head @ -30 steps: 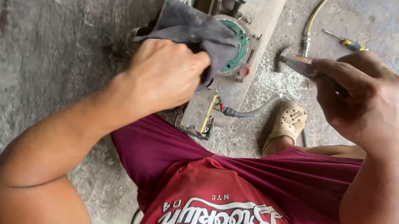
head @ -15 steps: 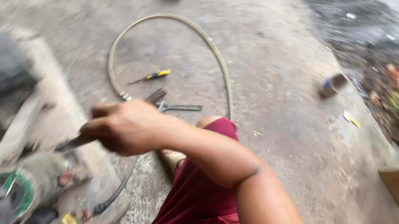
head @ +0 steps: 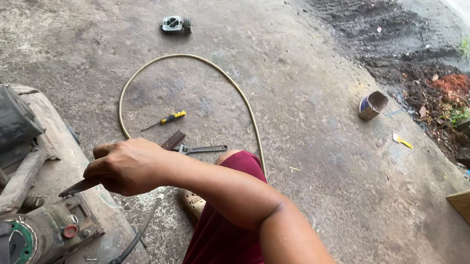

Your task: The person sits on the floor and uses a flat metal tool to scrape residue from a circular engine component. They repeatedly wipe the surface with a dark cloth and continue scraping different areas of the part.

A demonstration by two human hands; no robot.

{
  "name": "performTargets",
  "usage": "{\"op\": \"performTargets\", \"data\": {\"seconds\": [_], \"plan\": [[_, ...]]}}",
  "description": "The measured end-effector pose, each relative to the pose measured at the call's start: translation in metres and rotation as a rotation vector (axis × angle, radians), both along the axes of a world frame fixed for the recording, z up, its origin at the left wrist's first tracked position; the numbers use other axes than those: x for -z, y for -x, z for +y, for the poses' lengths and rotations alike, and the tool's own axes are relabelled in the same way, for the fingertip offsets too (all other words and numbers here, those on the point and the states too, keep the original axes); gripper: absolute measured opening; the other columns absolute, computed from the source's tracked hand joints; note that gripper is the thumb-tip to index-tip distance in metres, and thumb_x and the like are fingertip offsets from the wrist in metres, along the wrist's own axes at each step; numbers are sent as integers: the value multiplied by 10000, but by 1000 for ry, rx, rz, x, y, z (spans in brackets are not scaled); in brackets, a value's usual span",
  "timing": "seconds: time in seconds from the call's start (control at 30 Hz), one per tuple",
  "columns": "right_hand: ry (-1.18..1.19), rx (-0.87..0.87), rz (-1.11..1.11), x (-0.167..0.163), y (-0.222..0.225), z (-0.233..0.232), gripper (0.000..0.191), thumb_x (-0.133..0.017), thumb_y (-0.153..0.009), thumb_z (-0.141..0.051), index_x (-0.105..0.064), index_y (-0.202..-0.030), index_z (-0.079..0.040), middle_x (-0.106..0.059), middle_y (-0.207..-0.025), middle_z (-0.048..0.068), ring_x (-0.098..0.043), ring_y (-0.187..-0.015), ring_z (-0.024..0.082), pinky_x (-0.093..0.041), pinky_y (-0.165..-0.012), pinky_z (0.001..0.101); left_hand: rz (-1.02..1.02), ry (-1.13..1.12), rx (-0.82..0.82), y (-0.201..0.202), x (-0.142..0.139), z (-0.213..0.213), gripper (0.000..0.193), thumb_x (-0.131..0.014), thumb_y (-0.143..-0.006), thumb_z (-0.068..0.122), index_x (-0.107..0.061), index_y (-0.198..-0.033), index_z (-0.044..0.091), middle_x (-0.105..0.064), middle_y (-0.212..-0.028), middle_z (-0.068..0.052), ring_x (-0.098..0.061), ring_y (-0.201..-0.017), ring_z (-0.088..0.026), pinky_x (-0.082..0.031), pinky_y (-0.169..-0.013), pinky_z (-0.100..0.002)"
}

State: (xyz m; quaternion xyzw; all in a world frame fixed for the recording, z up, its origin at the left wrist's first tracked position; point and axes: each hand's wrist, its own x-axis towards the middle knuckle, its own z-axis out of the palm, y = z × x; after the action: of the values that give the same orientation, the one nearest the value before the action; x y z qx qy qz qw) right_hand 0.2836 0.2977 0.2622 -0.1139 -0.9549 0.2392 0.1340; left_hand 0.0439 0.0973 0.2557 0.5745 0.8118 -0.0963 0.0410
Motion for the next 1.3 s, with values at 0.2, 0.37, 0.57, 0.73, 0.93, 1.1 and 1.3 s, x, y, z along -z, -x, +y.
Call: {"op": "performTargets", "data": {"seconds": [0.2, 0.37, 0.57, 0.73, 0.93, 1.1, 1.3], "plan": [[21, 9, 37, 10, -8, -1, 202, -666, -904, -270, -714, -1098, -245, -678, -969, 43, -716, -736, 276, -557, -561, 428, 37, -5, 7, -30, -24, 11, 163, -562, -909, 213, -714, -959, 181, -730, -841, -132, -726, -813, -344, -564, -786, -500], [-26, -4, 21, 5, 6, 1, 254, -688, -881, -239, -730, -1130, -269, -702, -1008, 49, -723, -784, 281, -573, -623, 426, 78, -32, 48, 1, -15, -28, 164, -562, -915, 215, -715, -963, 186, -734, -853, -132, -732, -832, -342, -567, -809, -499], [158, -155, 84, -4, 31, -11, 258, -683, -944, -51, -724, -1190, -121, -711, -1126, 116, -739, -850, 267, -622, -708, 368, 7, 26, -35, 27, 5, -106, 173, -554, -940, 197, -726, -932, 183, -726, -808, -135, -728, -762, -341, -556, -695, -490], [-114, -145, 97, 2, 49, -16, 209, -740, -937, -78, -802, -1133, -117, -735, -994, 103, -709, -773, 256, -585, -680, 364, 38, -134, 25, 25, -24, -112, 130, -599, -856, 165, -727, -872, 151, -702, -681, -134, -712, -635, -351, -549, -596, -495], [-111, -116, 97, 7, 64, 2, 199, -753, -926, -44, -773, -1120, -86, -715, -938, 121, -695, -726, 259, -575, -652, 360, -133, -239, 13, 52, -32, -90, 112, -606, -848, 124, -709, -880, 96, -708, -722, -156, -711, -646, -373, -569, -610, -507], [-119, -99, 34, 8, 76, -2, 227, -772, -933, -62, -782, -1153, -117, -718, -937, 102, -691, -738, 245, -568, -643, 347, -167, -192, 42, 61, 15, -68, 103, -614, -884, 98, -716, -882, 115, -713, -716, -165, -718, -617, -348, -572, -589, -492], [-78, -57, 55, 4, 80, 1, 251, -761, -863, -21, -764, -1107, -80, -698, -905, 123, -675, -718, 275, -560, -632, 378, -90, -279, 40, 55, 30, -81, 86, -634, -846, 124, -718, -862, 129, -697, -700, -151, -717, -642, -327, -562, -642, -484]]}}
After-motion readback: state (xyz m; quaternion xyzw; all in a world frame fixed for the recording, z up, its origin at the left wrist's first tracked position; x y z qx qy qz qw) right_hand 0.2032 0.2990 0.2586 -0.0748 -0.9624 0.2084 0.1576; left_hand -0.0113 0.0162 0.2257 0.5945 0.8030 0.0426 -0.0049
